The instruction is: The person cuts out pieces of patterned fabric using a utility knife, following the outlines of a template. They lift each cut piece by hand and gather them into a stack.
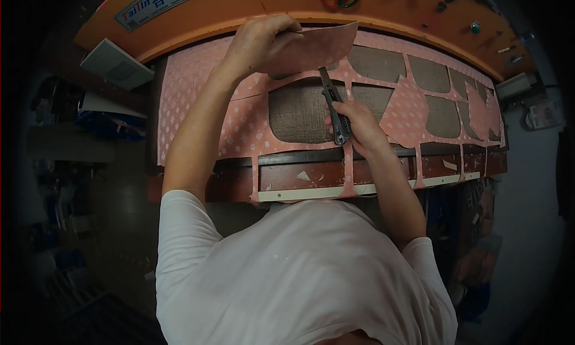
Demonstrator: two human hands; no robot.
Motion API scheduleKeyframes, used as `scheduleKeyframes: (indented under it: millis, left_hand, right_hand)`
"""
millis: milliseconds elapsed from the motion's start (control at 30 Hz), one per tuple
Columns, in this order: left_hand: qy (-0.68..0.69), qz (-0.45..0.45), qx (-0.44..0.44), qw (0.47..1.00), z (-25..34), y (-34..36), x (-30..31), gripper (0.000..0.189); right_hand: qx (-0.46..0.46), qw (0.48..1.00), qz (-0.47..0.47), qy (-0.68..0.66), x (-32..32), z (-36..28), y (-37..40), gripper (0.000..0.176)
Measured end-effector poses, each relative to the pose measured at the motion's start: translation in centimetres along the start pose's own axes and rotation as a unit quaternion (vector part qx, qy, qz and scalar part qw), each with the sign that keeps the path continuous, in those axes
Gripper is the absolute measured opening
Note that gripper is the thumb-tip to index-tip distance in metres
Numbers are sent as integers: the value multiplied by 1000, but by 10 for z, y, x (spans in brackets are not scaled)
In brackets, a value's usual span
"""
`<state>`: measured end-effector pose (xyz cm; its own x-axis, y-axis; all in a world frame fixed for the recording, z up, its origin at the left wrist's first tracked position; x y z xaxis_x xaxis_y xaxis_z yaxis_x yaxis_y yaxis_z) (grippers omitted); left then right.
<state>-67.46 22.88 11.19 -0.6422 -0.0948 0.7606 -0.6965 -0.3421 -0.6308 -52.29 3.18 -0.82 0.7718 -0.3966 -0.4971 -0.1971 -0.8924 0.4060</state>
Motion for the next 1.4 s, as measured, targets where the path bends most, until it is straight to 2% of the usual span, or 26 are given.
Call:
scheduleKeyframes:
  millis: [400, 500, 900, 1000, 1100, 1200, 1300, 1400]
  left_hand:
    - [16, 4, 15, 1000, 0, 6, -1, 15]
    - [9, 6, 14, 1000, 0, 6, -2, 15]
    - [-2, 10, 40, 999, 0, 6, -5, 16]
    - [-14, 9, 43, 999, 2, 9, -5, 16]
    - [-14, 11, 42, 999, 4, 8, -4, 16]
    - [-17, 15, 40, 999, 3, 7, -3, 17]
    - [-26, 5, 50, 998, 4, 8, -3, 17]
    - [-33, 18, 59, 998, 3, 8, -5, 17]
  right_hand:
    - [20, 999, -19, 18, -14, 1, 0, 25]
    - [-12, 999, -21, 23, -19, 1, 8, 26]
    - [-16, 997, -5, 76, -35, 11, 9, 28]
    - [-37, 998, 4, 59, -40, 7, 10, 27]
    - [-11, 998, -55, -17, -31, 11, -11, 29]
    - [-9, 999, -53, -2, -34, 8, -11, 25]
    - [-33, 999, -9, 41, -44, 8, 5, 26]
    - [-36, 998, -29, 50, -39, 12, 14, 24]
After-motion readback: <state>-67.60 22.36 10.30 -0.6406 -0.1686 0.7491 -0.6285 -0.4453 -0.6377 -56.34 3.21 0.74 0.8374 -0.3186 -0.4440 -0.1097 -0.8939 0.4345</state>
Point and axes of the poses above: each hand's wrist, its own y-axis away from the middle knuckle, its own x-axis out of the back of the hand, z = x × y, the point moved 3 cm from there along -y, towards the middle knuckle, and after that the axes turned 14 degrees about -y, right-handed, at the moved point
